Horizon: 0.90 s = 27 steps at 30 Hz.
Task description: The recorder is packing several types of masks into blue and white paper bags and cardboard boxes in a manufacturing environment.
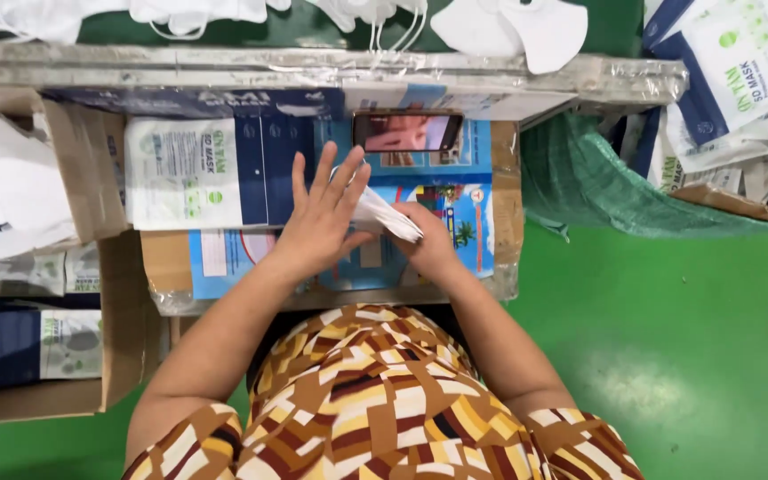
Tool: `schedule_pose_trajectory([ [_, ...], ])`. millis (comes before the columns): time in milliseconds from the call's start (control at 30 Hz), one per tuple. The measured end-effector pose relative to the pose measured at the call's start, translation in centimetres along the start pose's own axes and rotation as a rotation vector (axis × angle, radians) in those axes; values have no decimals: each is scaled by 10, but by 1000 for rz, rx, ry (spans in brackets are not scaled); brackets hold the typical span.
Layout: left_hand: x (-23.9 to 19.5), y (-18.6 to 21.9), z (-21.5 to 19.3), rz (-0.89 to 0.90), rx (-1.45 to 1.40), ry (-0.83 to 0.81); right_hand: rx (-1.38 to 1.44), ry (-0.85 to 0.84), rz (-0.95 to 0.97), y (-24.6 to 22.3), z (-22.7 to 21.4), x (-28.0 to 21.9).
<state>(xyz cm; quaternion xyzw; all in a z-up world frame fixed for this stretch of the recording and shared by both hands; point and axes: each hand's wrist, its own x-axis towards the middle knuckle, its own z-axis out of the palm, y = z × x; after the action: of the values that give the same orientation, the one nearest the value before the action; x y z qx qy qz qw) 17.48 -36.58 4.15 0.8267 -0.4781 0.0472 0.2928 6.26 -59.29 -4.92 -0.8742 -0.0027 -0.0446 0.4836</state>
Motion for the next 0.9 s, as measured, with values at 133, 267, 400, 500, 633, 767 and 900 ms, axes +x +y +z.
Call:
schedule_pose_trajectory([
  [133, -10, 14, -6, -107, 66, -160, 117, -13, 56, -61, -11, 0],
  [267, 0, 15, -12, -153, 68, -210, 192, 67, -69, -39, -4, 2],
  [400, -3, 18, -9, -136, 61, -137, 310, 64, 221, -18, 6, -7],
  [500, -4, 16, -5, -138, 120, -224, 149, 79, -237, -61, -8, 11],
  [633, -5, 15, 5, -103, 89, -215, 160, -30, -31, -36, 7, 5],
  [767, -14, 16, 15, -5, 169, -154, 312, -84, -30, -41, 14, 3],
  [900, -5, 15, -17, 79, 66, -127, 173, -206, 95, -39, -5, 7],
])
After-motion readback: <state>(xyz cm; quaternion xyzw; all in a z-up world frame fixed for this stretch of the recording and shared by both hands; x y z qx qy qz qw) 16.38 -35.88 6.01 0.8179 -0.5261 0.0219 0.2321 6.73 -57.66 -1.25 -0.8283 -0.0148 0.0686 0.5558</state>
